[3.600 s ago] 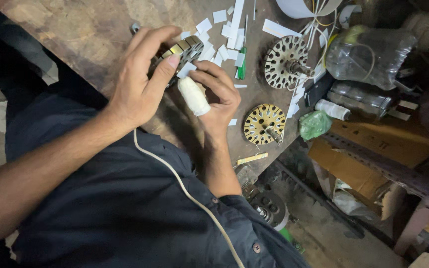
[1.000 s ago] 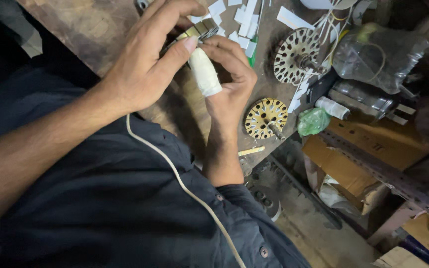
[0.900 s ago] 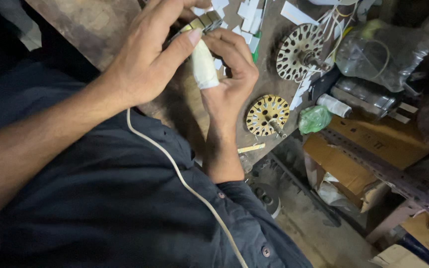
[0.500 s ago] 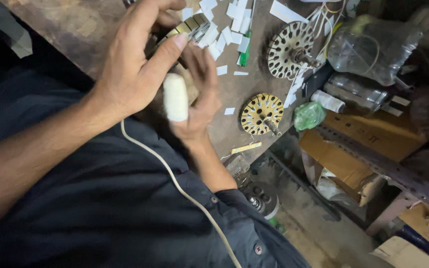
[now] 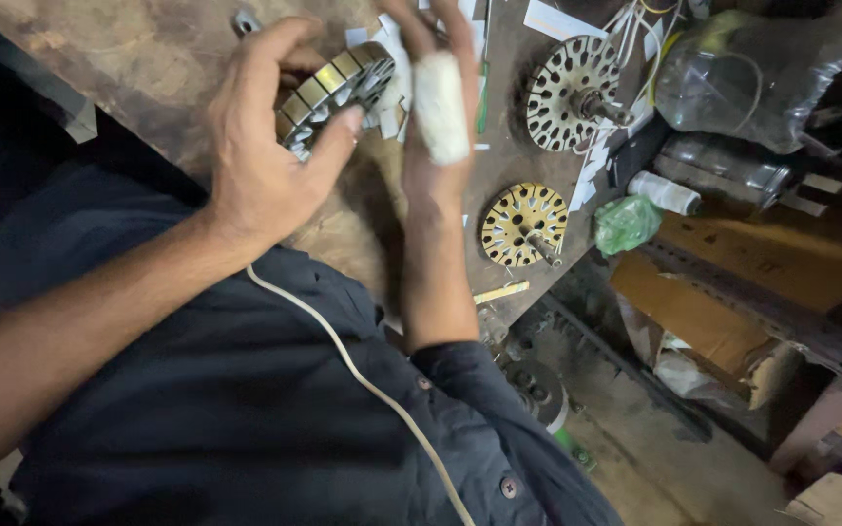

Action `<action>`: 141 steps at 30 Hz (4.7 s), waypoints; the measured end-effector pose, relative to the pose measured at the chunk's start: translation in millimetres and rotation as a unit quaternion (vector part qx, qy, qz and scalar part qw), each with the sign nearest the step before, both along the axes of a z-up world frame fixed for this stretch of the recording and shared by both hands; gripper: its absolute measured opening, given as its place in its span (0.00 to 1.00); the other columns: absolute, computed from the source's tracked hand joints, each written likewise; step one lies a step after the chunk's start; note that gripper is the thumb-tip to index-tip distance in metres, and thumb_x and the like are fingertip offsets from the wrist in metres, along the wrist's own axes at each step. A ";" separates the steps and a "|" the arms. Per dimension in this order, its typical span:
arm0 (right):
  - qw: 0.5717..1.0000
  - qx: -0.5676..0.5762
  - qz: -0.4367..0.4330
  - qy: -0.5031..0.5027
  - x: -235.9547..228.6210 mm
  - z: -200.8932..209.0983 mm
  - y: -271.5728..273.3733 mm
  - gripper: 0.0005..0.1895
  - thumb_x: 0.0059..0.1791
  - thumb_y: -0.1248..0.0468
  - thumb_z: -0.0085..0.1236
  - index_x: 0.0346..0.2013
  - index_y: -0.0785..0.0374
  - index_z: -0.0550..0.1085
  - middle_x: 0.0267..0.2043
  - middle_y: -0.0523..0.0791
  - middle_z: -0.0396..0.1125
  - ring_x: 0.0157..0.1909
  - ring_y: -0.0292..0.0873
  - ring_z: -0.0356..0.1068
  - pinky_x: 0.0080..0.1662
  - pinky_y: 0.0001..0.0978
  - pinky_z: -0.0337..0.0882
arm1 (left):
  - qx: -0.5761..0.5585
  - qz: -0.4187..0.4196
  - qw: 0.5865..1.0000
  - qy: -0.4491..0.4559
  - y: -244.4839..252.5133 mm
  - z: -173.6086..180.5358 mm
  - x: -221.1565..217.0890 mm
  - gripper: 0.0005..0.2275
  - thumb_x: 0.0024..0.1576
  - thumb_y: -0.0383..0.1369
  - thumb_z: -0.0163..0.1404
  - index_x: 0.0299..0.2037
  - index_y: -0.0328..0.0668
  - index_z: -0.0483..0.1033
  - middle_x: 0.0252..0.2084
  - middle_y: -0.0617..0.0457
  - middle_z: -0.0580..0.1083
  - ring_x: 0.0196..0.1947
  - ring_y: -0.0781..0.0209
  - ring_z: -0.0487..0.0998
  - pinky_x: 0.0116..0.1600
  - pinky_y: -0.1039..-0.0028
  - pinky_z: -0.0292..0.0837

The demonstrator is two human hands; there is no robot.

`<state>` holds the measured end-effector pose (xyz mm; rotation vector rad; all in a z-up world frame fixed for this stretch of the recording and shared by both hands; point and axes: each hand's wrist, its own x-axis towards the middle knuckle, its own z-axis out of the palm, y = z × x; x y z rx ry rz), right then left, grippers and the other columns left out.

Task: The person places small white rectangular pieces into the slots of a circular metal stator core. They repeatedly pick up pieces from the table and insert them into the slots, rotating the stator as needed. The person also wipes their hands with a cloth during the process.

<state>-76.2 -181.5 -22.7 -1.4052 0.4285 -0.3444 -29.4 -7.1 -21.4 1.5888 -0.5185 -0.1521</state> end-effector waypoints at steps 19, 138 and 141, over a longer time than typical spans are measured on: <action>0.990 0.079 -0.078 -0.083 -68.8 -11.0 17.6 0.29 0.58 0.41 0.47 0.61 0.61 0.65 0.25 0.44 0.65 0.39 0.42 0.64 0.58 0.39 0.60 | -0.076 -0.135 0.957 -0.244 -9.5 -18.6 2.5 0.18 0.62 0.25 0.56 0.59 0.38 0.64 0.41 0.48 0.75 0.42 0.56 0.82 0.53 0.64 0.78; 0.996 -0.063 0.035 -0.049 -3.4 36.9 10.4 0.17 0.46 0.70 0.71 0.47 0.66 0.74 0.44 0.45 0.74 0.46 0.37 0.74 0.50 0.29 0.73 | 0.031 -0.171 0.977 -0.127 25.8 53.4 68.3 0.10 0.62 0.29 0.57 0.51 0.32 0.78 0.47 0.42 0.78 0.46 0.48 0.80 0.51 0.64 0.75; 0.997 0.002 0.039 -0.062 -4.4 39.8 12.7 0.15 0.47 0.72 0.70 0.46 0.67 0.75 0.45 0.46 0.74 0.46 0.37 0.73 0.50 0.29 0.73 | 0.031 -0.178 0.981 -0.076 19.9 56.4 69.5 0.06 0.60 0.27 0.58 0.44 0.35 0.80 0.41 0.45 0.79 0.41 0.51 0.81 0.47 0.66 0.74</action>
